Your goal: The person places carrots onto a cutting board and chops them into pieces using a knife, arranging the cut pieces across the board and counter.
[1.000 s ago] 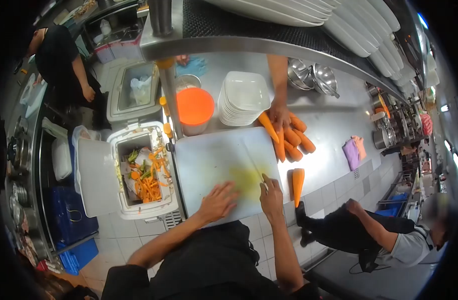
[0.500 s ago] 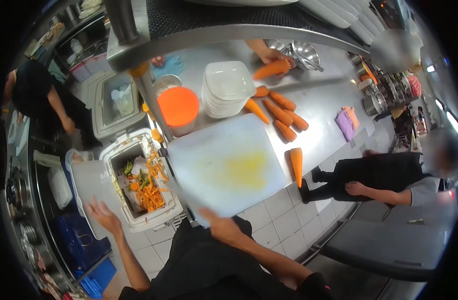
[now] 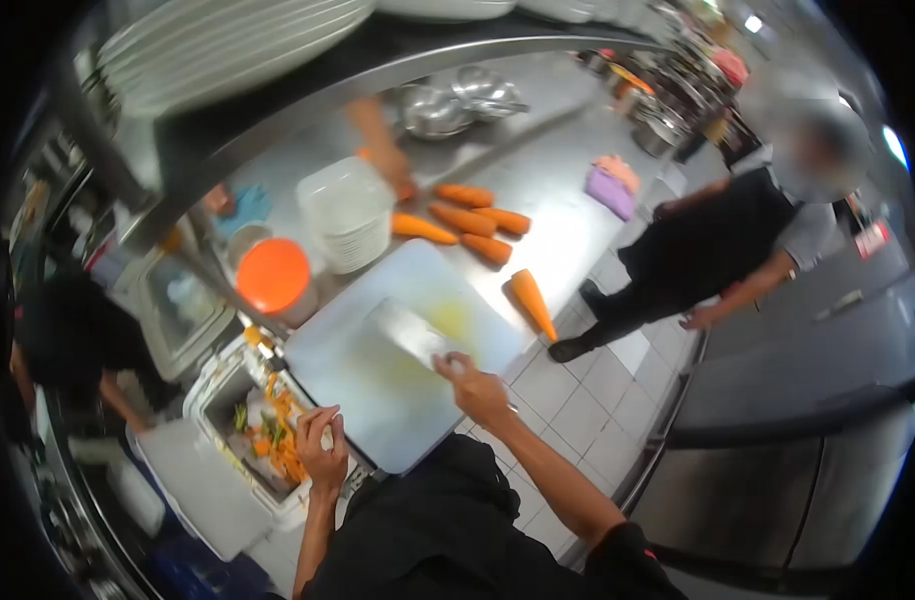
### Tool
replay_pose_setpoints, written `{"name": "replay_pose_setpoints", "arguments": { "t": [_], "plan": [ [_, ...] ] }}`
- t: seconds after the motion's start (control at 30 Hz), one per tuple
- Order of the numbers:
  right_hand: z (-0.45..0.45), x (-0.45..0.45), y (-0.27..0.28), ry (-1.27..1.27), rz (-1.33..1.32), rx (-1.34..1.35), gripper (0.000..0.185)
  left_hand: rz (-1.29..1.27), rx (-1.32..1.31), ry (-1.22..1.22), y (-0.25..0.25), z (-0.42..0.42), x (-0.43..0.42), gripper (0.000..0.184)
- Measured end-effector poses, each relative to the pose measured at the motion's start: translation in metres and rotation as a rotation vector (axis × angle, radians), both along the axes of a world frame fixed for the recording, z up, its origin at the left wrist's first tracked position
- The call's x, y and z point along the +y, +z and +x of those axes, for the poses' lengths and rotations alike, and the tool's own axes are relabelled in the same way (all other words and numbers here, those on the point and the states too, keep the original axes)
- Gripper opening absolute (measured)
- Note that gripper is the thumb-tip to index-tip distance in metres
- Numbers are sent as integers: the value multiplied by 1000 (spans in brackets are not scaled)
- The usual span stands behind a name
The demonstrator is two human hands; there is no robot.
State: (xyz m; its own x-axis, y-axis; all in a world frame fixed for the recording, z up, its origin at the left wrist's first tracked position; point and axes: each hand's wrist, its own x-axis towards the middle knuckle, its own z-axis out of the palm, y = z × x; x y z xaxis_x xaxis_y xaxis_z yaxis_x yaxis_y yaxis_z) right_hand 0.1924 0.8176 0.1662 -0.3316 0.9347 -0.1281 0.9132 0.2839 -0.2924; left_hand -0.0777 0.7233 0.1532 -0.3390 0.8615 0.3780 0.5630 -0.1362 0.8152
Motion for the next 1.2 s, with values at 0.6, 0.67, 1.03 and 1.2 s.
{"name": "replay_pose_setpoints", "arguments": {
  "t": [0.6, 0.67, 1.03, 1.2],
  "plan": [
    [18, 54, 16, -103, -900, 2292, 83, 89, 485, -735, 39, 173, 182, 51],
    [37, 68, 48, -438, -1013, 1816, 84, 20, 422, -578, 21, 156, 203, 53],
    [74, 318, -65, -13, 363, 146, 53, -137, 181, 124, 50, 82, 88, 13],
    [55, 357, -78, 78, 245, -111, 51, -88, -29, 614, 30, 74, 12, 14]
  ]
}}
